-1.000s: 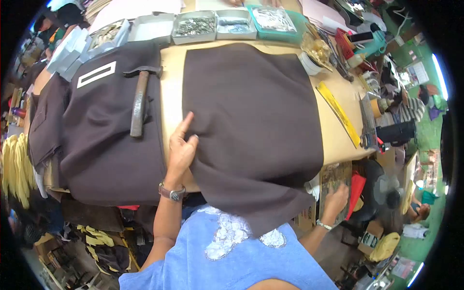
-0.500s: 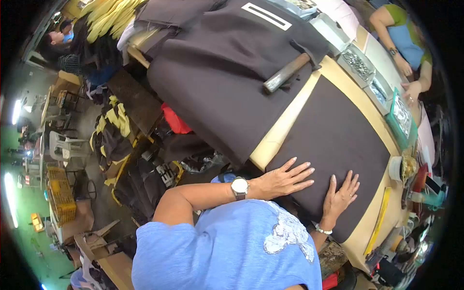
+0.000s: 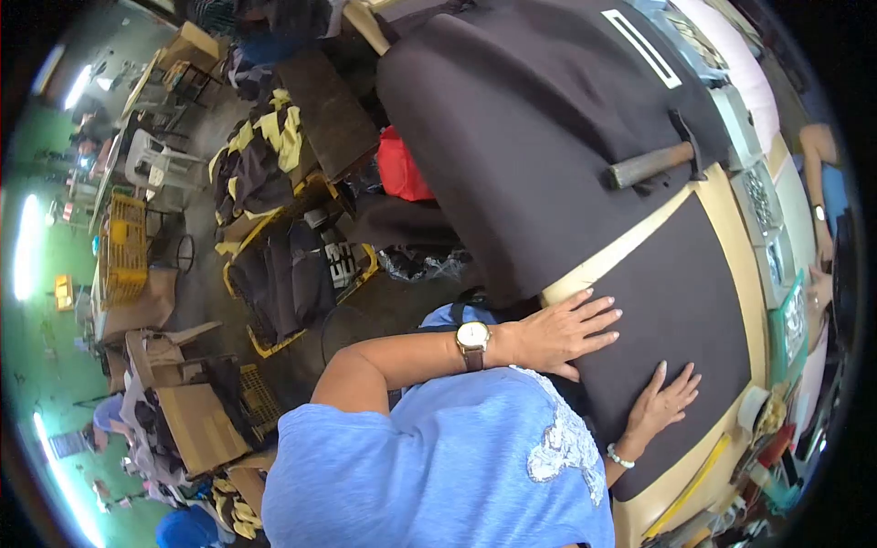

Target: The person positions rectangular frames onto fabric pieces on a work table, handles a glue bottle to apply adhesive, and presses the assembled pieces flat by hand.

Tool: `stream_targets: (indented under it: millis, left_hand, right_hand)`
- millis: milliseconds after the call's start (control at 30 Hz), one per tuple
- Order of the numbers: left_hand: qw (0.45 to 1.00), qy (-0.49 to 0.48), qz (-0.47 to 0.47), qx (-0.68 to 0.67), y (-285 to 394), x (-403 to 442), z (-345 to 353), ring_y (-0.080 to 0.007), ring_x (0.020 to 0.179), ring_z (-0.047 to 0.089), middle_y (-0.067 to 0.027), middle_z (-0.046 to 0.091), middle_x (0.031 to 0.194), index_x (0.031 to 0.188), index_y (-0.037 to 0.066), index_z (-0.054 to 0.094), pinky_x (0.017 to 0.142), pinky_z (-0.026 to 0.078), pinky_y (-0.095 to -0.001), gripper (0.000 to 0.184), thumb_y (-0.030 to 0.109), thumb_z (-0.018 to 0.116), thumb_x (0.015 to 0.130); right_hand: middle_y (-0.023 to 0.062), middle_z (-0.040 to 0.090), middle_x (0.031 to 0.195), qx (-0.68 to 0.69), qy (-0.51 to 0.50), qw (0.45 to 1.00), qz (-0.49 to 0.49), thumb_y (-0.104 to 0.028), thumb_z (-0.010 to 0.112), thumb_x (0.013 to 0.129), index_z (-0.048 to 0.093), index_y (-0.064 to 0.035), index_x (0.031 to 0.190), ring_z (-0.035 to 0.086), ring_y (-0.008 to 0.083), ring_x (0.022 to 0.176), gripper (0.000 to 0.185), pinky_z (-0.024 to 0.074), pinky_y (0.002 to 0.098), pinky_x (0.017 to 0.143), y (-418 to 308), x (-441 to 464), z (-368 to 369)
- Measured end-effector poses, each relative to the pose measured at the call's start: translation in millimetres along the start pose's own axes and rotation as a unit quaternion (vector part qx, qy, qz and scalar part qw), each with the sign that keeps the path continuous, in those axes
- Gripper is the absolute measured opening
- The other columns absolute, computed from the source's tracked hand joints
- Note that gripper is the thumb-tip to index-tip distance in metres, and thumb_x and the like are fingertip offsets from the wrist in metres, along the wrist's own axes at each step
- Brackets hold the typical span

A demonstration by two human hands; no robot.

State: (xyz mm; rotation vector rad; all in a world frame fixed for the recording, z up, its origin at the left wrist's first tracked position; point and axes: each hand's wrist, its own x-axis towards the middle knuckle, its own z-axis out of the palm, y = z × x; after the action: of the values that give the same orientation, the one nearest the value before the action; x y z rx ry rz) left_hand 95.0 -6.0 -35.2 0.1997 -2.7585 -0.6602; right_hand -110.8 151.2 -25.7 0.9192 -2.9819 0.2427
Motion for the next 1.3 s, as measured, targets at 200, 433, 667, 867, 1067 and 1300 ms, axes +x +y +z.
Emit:
stream_targets:
  millis: [200,433,667,867,1067,1300]
  left_hand:
    - [0.999,-0.027,0.033,0.018,9.6,38.2,-27.6,-0.0343,0.127,0.036,-0.0206,0.047,0.127,0.12,-0.001,0.053,0.105,0.023,-0.0582,0.073,0.049,0.069,0.07]
    - [0.975,0.188,0.119,-0.007,36.4,125.5,-18.8,-0.0361,0.124,0.039,-0.0204,0.052,0.118,0.112,-0.003,0.056,0.103,0.027,-0.0577,0.058,0.041,0.066,0.076]
    - [0.96,0.208,0.1,-0.156,9.5,183.2,11.4,-0.0407,0.126,0.035,-0.0252,0.046,0.123,0.115,-0.006,0.053,0.104,0.026,-0.0545,0.062,0.032,0.072,0.069]
    - [0.92,0.266,-0.106,-0.267,-22.6,262.1,58.2,-0.0369,0.131,0.029,-0.0234,0.038,0.135,0.131,-0.003,0.039,0.108,0.022,-0.0465,0.055,0.029,0.05,0.088]
    - [0.942,0.262,-0.087,-0.189,-33.3,269.5,79.5,-0.0395,0.136,0.018,-0.0272,0.024,0.143,0.138,-0.006,0.026,0.112,0.014,-0.0456,0.063,0.029,0.048,0.091]
    - [0.871,0.315,-0.144,-0.349,-19.2,262.9,50.4,-0.0331,0.133,0.022,-0.0258,0.026,0.141,0.143,-0.004,0.005,0.107,0.024,-0.0415,0.082,0.015,0.061,0.085]
  right_hand:
    - [0.022,0.034,0.141,0.099,0.052,0.988,-0.111,-0.037,0.054,0.09,0.047,0.0001,0.129,0.031,0.0366,0.132,0.054,0.0281,0.0449,0.106,4.2,58.5,-25.6]
    - [0.0087,0.062,0.096,0.5,0.113,0.857,-0.054,-0.03,0.053,0.093,0.06,0.0,0.114,0.055,0.0129,0.084,0.037,0.0438,0.0268,0.076,-55.5,200.4,-0.6]
    - [0.0119,0.06,0.1,0.527,0.057,0.843,-0.088,-0.039,0.048,0.094,0.055,-0.0015,0.117,0.057,0.0162,0.085,0.045,0.0459,0.0287,0.076,-93.9,188.2,51.3]
    - [0.0159,0.054,0.117,0.929,-0.154,0.335,0.037,-0.045,0.043,0.094,0.049,-0.0002,0.124,0.053,0.021,0.104,0.055,0.0404,0.0341,0.092,-50.9,212.6,49.7]
    - [0.0182,0.044,0.133,0.953,-0.139,0.268,-0.04,-0.052,0.039,0.092,0.041,0.0006,0.131,0.043,0.0267,0.121,0.066,0.0299,0.0392,0.105,-59.0,201.0,38.2]
    - [0.0184,0.03,0.145,0.974,-0.149,0.115,-0.124,-0.061,0.043,0.086,0.032,-0.0049,0.14,0.036,0.0339,0.129,0.078,0.0236,0.0494,0.109,-78.4,190.6,19.4]
